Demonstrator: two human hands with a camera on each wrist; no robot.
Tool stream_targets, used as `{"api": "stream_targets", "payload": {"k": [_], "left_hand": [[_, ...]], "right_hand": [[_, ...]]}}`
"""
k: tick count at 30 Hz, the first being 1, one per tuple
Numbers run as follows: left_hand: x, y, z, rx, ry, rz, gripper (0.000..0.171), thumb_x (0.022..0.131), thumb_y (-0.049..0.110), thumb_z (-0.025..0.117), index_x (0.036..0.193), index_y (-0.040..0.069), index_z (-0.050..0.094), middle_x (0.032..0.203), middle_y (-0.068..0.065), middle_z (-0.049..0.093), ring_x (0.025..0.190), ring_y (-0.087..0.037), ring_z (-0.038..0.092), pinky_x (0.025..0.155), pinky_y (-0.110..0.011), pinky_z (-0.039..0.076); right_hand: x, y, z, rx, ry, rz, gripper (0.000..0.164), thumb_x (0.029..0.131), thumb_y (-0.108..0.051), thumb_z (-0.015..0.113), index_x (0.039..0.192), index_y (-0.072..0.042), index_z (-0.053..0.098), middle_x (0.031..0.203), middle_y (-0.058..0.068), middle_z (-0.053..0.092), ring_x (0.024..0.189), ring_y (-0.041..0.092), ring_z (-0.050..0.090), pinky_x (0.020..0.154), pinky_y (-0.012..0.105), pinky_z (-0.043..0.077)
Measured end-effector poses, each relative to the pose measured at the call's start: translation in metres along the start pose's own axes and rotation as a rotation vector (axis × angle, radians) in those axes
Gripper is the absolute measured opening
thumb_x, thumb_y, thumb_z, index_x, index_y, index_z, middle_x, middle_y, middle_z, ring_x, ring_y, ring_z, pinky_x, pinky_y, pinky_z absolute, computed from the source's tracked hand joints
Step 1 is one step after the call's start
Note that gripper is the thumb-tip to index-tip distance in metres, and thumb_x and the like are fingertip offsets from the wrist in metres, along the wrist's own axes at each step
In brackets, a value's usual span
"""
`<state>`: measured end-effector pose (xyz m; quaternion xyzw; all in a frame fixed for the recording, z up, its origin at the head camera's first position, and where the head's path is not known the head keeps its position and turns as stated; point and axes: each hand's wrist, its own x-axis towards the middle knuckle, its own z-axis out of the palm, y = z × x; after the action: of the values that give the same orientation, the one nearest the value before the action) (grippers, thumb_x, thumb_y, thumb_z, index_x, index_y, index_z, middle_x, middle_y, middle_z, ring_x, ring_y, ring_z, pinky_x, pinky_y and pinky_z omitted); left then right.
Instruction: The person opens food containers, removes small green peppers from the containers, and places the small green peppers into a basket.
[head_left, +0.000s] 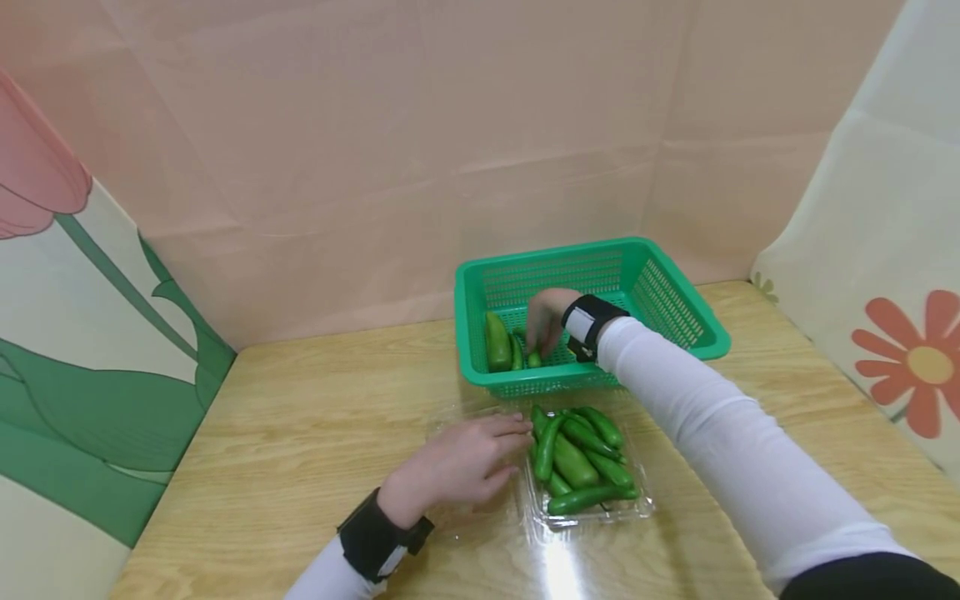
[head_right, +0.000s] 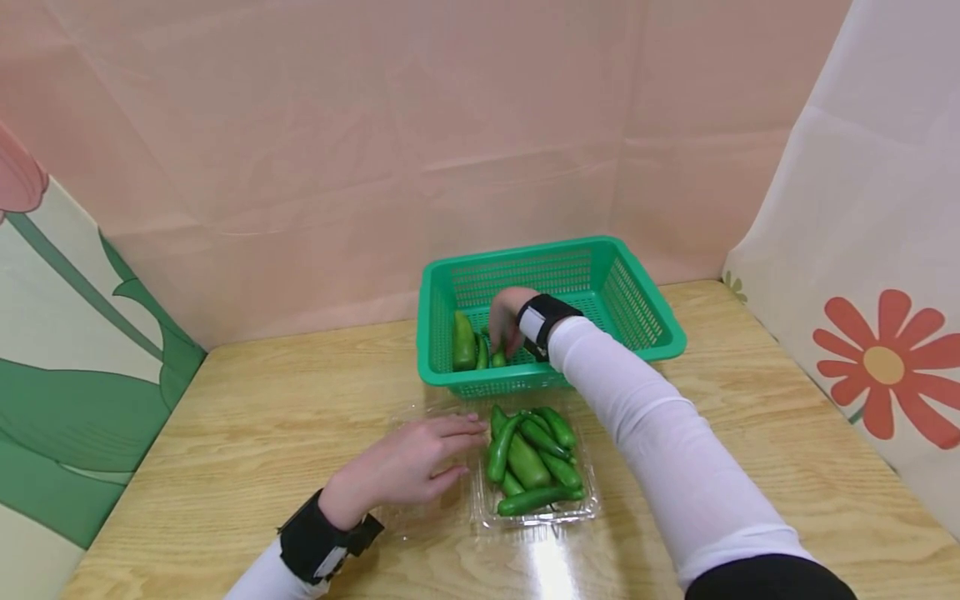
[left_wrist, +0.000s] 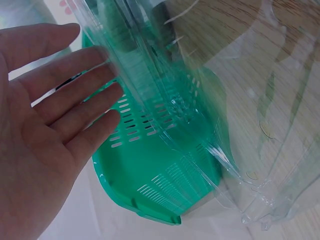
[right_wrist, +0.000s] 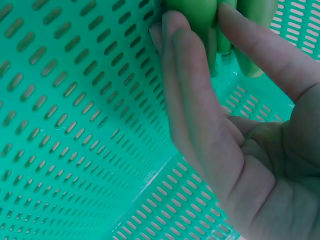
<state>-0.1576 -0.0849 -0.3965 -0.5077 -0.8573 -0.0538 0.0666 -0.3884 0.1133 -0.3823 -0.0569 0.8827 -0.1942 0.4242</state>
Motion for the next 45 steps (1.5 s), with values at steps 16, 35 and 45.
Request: {"api": "stream_targets", "payload": {"k": [16,35,45], "left_hand": [[-0.001,0.001,-0.001,-0.016,-0.009,-0.013,0.040,0.089,0.026,0.063,0.124,0.008,0.060,0.134,-0.008,0.057,0.126,-0.021,0.052,0.109,-0.030,0.041],[0.000,-0.001,0.000,-0.010,-0.003,-0.011,0.041,0.088,0.026,0.063,0.125,0.007,0.060,0.134,-0.009,0.057,0.126,-0.021,0.052,0.109,-0.030,0.041],[-0.001,-0.003,0.001,0.000,0.007,0.002,0.041,0.088,0.026,0.063,0.125,0.007,0.060,0.134,-0.009,0.057,0.126,-0.021,0.053,0.109,-0.030,0.041]], "right_hand": [[-0.009,-0.007,0.003,0.050,-0.019,-0.030,0.048,0.088,-0.009,0.065,0.127,0.011,0.047,0.110,0.020,0.065,0.090,0.023,0.071,0.084,0.030,0.059],[-0.012,-0.013,0.002,0.006,-0.032,-0.034,0.061,0.091,-0.006,0.059,0.139,0.014,0.028,0.109,0.020,0.063,0.092,0.022,0.070,0.084,0.030,0.059],[-0.015,-0.012,0.001,0.008,-0.052,-0.037,0.078,0.092,-0.009,0.058,0.146,0.012,0.006,0.108,0.019,0.066,0.096,0.024,0.069,0.087,0.032,0.058]]}}
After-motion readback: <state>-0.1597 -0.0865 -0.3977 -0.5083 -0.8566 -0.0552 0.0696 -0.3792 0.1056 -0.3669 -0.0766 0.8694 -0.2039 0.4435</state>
